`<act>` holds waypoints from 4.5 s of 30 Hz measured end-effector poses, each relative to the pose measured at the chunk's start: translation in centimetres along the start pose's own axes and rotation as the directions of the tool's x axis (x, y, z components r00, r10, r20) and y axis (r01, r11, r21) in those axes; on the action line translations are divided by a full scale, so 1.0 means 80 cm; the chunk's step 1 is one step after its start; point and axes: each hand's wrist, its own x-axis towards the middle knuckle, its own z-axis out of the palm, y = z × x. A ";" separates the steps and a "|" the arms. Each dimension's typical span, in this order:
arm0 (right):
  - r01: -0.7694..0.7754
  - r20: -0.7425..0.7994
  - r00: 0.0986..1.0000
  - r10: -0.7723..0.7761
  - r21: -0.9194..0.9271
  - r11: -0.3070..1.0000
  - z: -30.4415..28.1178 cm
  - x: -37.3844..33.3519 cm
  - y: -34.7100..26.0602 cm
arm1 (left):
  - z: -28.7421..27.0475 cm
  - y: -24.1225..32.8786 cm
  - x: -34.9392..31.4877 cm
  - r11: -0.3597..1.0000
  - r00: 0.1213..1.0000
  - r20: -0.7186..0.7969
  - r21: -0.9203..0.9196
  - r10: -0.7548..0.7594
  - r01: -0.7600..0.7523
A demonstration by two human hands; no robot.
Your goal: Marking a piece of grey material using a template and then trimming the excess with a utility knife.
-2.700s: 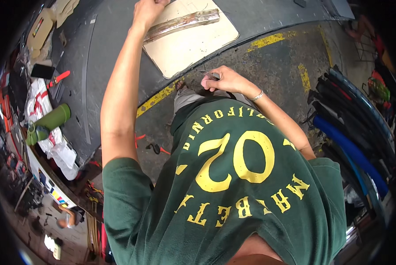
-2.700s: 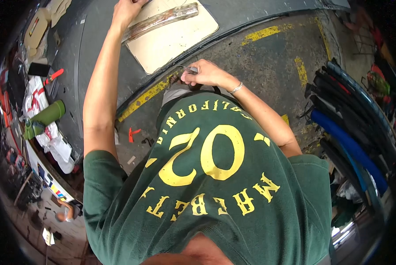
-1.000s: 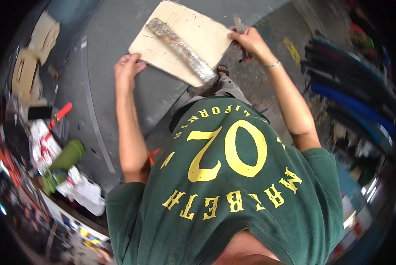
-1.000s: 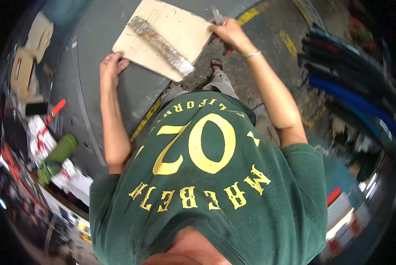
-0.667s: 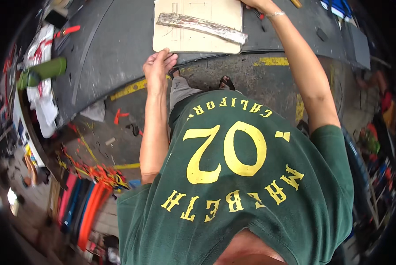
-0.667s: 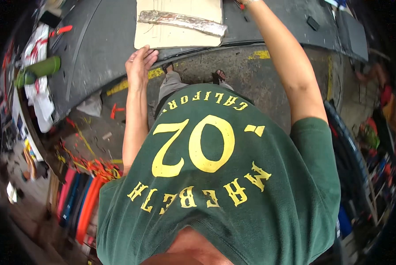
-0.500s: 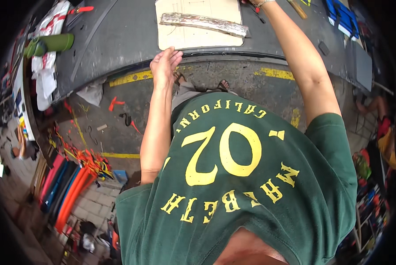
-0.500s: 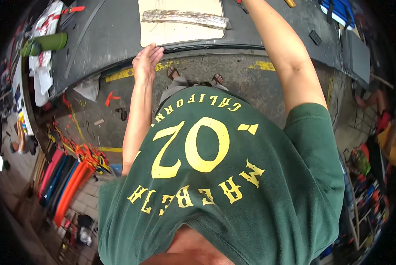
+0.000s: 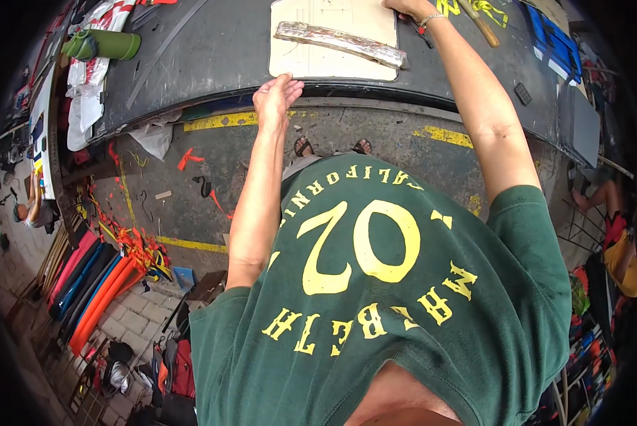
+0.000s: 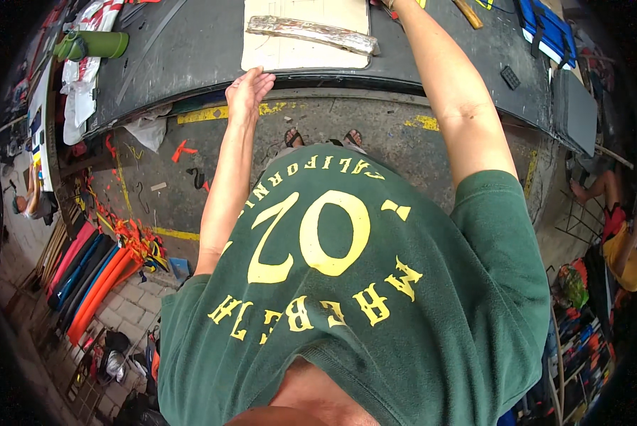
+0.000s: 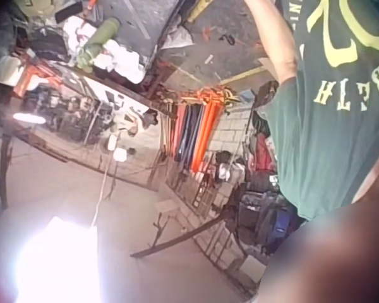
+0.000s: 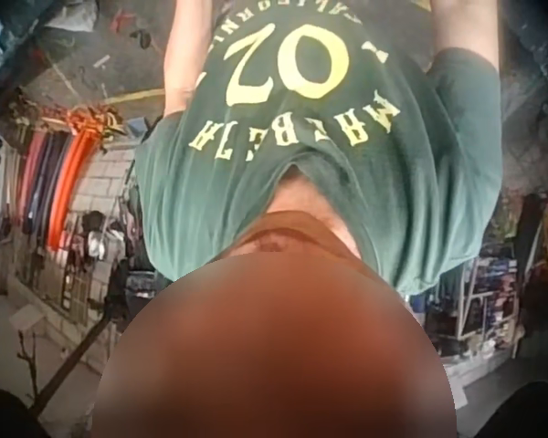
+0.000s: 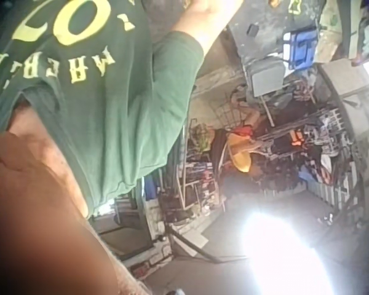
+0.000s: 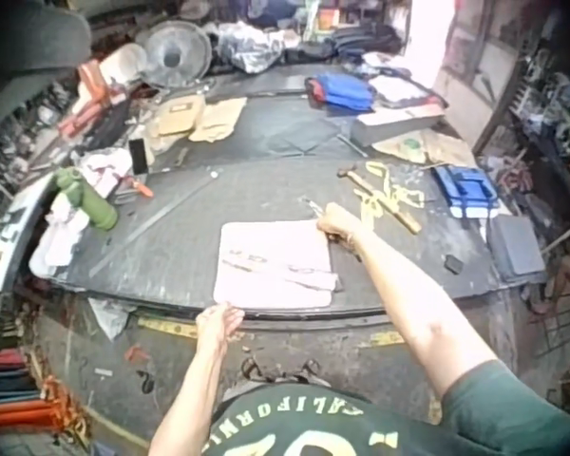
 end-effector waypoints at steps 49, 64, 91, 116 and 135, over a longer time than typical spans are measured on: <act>-0.144 -0.723 0.577 0.382 0.370 0.918 0.027 -0.234 0.203 | 0.139 0.011 0.035 0.624 0.875 0.473 0.653 0.108 -0.430; -0.260 -0.270 0.809 0.522 0.633 0.729 0.171 -0.330 0.234 | 0.097 0.072 0.096 -0.159 0.768 0.609 0.793 0.198 -0.588; 0.293 -0.356 0.880 -0.316 -0.117 0.949 0.143 -0.211 0.136 | 0.195 0.004 0.123 0.149 0.762 0.646 0.759 -0.048 -0.634; 0.224 -0.279 0.920 -0.275 -0.202 0.953 0.132 -0.223 0.103 | 0.188 0.023 0.109 0.443 0.639 0.760 0.618 -0.122 -0.650; 0.221 -0.189 0.938 -0.290 -0.319 0.922 0.121 -0.218 0.099 | 0.193 0.027 0.099 0.015 0.805 0.588 0.808 -0.080 -0.589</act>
